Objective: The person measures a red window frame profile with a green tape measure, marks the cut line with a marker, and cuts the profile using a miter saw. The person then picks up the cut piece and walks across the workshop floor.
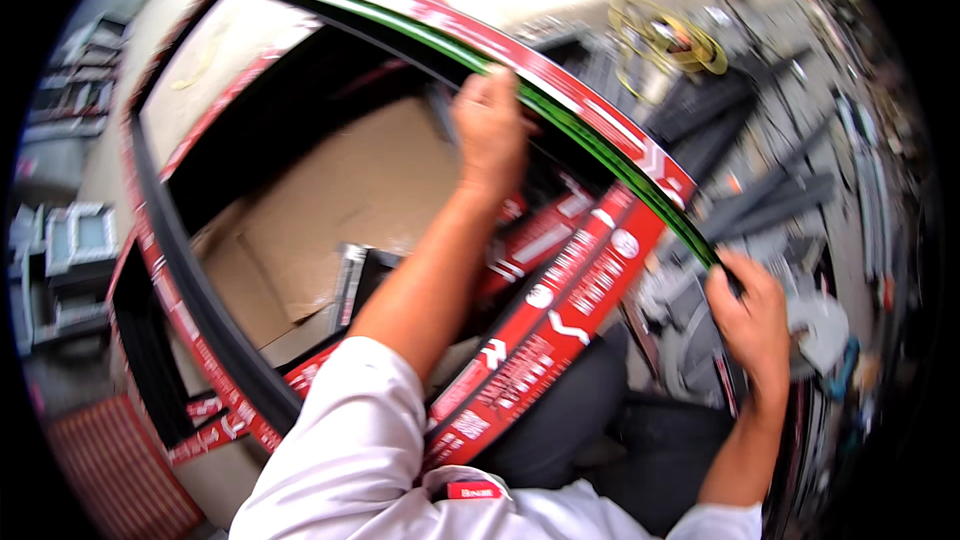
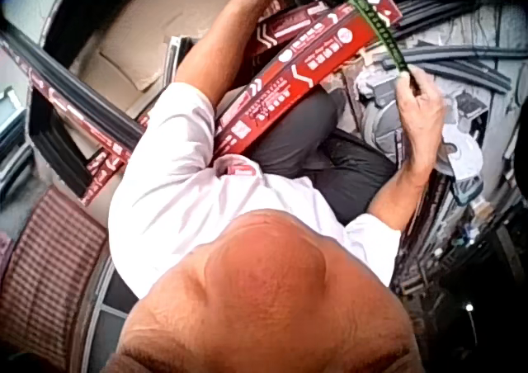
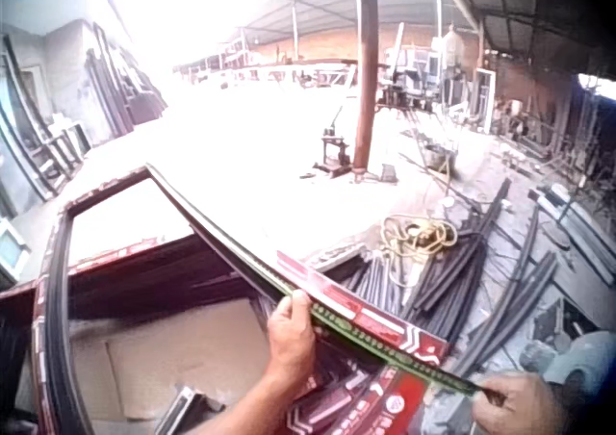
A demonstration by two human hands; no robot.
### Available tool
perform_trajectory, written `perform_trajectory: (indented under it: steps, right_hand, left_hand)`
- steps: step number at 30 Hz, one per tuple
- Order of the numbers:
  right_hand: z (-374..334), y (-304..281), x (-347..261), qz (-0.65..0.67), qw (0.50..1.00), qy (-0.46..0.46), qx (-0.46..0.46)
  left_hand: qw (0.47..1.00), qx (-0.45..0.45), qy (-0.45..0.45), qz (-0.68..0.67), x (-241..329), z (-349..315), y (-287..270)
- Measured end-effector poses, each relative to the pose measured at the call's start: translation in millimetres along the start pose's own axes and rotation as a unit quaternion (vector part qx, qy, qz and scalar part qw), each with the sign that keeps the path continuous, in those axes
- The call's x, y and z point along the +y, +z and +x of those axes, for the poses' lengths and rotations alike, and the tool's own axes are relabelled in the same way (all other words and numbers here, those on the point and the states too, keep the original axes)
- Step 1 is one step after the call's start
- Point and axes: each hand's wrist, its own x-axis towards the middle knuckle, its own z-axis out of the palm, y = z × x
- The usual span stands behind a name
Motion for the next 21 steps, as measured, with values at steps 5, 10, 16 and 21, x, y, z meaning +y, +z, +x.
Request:
perform_trajectory:
  steps: [5,10,16,21]
  right_hand:
    - [3.1,-8.0,-7.0,-0.015,1.000,0.004,-0.002]
    - [-0.2,-8.1,-4.5,0.004,0.999,0.045,-0.006]
    - [-0.1,-5.1,-2.7,-0.008,0.999,0.048,-0.012]
    - [-0.2,-4.7,-0.4,0.006,0.999,0.048,-0.010]
  left_hand:
    - [0.997,-0.029,0.004,-0.071,12.3,-3.3,2.0]
    - [0.998,-0.038,0.010,-0.059,9.8,-4.8,3.3]
    - [0.997,-0.048,0.009,-0.062,7.1,-4.0,-0.2]
    - [0.998,-0.037,0.006,-0.042,10.4,-6.3,1.9]
